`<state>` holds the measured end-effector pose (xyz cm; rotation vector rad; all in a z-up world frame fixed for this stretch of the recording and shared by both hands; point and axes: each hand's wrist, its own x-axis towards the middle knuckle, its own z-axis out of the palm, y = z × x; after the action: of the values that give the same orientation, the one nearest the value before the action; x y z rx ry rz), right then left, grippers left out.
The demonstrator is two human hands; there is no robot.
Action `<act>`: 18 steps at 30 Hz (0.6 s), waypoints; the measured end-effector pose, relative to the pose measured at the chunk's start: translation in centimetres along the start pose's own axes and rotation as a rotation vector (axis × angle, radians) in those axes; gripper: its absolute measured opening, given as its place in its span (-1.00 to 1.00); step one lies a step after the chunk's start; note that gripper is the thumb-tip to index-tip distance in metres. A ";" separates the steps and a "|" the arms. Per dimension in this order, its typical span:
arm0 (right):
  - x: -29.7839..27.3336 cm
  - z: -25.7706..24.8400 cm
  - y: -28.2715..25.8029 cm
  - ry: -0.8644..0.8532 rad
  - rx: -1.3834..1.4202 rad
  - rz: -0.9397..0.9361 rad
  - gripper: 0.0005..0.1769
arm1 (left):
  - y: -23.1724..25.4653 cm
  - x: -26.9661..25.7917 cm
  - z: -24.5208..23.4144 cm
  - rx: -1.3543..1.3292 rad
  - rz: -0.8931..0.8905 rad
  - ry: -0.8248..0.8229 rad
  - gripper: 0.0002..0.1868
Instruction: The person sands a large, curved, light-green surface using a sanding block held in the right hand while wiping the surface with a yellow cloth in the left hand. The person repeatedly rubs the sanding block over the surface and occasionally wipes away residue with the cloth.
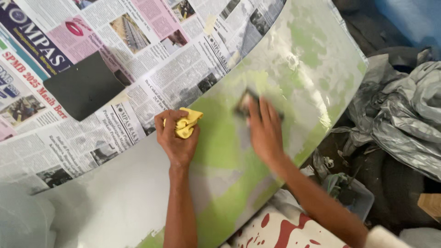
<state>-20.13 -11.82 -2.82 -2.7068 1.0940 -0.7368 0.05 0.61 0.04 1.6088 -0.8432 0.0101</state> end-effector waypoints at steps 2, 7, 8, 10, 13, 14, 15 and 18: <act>-5.6 -1.9 -2.8 -0.010 -0.081 -0.039 -0.34 | 0.1 0.3 0.2 0.043 -0.003 -0.009 -0.61; 0.8 0.8 0.5 -0.048 -0.066 0.029 -0.41 | 0.1 0.1 0.3 0.057 0.014 -0.011 -0.60; 2.1 1.2 0.9 -0.016 -0.080 0.025 -0.40 | 0.0 0.1 0.3 0.048 0.015 -0.007 -0.60; 3.4 1.8 0.9 0.045 -0.107 0.017 -0.39 | -0.1 -0.1 0.3 0.037 0.015 -0.002 -0.61; -4.1 -0.8 -2.4 -0.011 -0.038 -0.016 -0.33 | -0.3 0.1 0.3 0.034 0.017 -0.002 -0.61; -5.9 -1.5 -3.6 -0.019 -0.036 -0.057 -0.33 | -0.2 0.1 0.4 0.036 0.013 -0.002 -0.61; -5.3 -1.2 -3.4 -0.023 -0.030 -0.072 -0.34 | -0.1 0.2 0.4 0.038 0.010 -0.002 -0.61; -0.9 0.4 -1.4 -0.034 -0.055 -0.107 -0.39 | 0.1 0.3 0.4 0.045 0.014 -0.002 -0.61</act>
<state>-19.61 -10.25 -3.15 -2.8323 0.9825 -0.6835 0.02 0.11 0.20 1.6456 -0.8607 0.0378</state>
